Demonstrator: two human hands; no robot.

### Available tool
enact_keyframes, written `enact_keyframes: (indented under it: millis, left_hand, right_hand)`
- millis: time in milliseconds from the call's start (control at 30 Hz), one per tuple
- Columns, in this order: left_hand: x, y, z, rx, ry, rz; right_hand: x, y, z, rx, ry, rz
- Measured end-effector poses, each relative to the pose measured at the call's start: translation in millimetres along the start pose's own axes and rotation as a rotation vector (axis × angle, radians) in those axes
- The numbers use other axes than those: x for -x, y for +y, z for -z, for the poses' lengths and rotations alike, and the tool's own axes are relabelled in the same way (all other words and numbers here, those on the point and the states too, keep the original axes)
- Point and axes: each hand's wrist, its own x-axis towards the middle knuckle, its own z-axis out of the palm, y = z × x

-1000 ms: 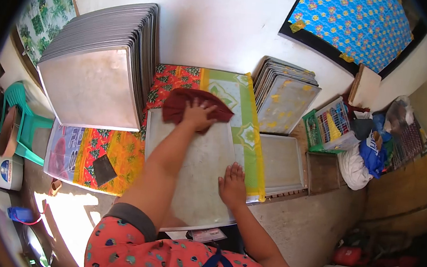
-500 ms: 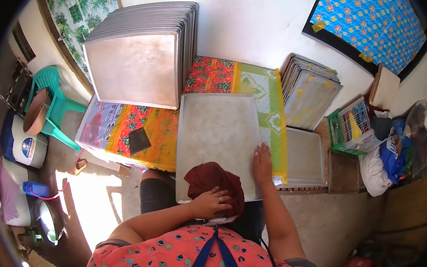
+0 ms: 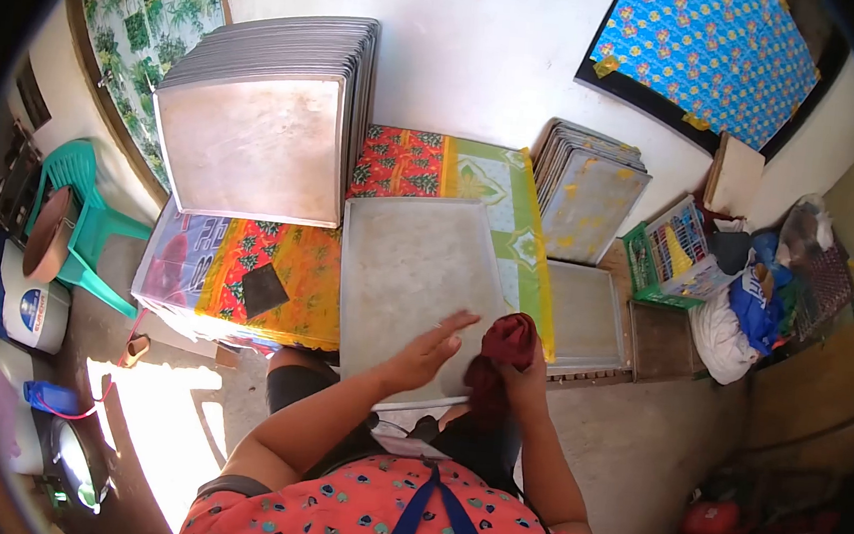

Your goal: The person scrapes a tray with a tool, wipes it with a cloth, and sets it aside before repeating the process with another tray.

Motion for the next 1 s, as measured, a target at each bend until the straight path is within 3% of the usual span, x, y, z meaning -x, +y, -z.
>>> enact_keyframes:
  millis: [67,167,267,300,433,733,867,1000]
  left_hand:
    - [9,-8,29,-0.882,0.086,0.198]
    - [31,-63,55,-1.291,0.25,0.32]
    - [44,-89,65,-1.277,0.216,0.371]
    - [45,-95,66,-1.274,0.204,0.353]
    - [47,-102,68,-1.275,0.196,0.306]
    - [41,-86,68,-1.242,0.15,0.363]
    - [42,-92,65,-1.289,0.172,0.373]
    - [43,-95,65,-1.274,0.176,0.383]
  right_hand:
    - [-5,3,7,0.435,-0.023,0.087]
    - [-6,39,-10,0.926,-0.208,0.121]
    - [0,49,-60,1.298,-0.46,0.248]
    - [-7,58,-69,1.264,-0.44,0.4]
    - [-68,68,-108,1.164,-0.4,0.558]
    - [-219,74,-216,1.051,-0.481,0.75]
    - [-256,79,-224,1.082,-0.359,0.634]
    - [-279,81,-189,1.284,-0.138,0.317]
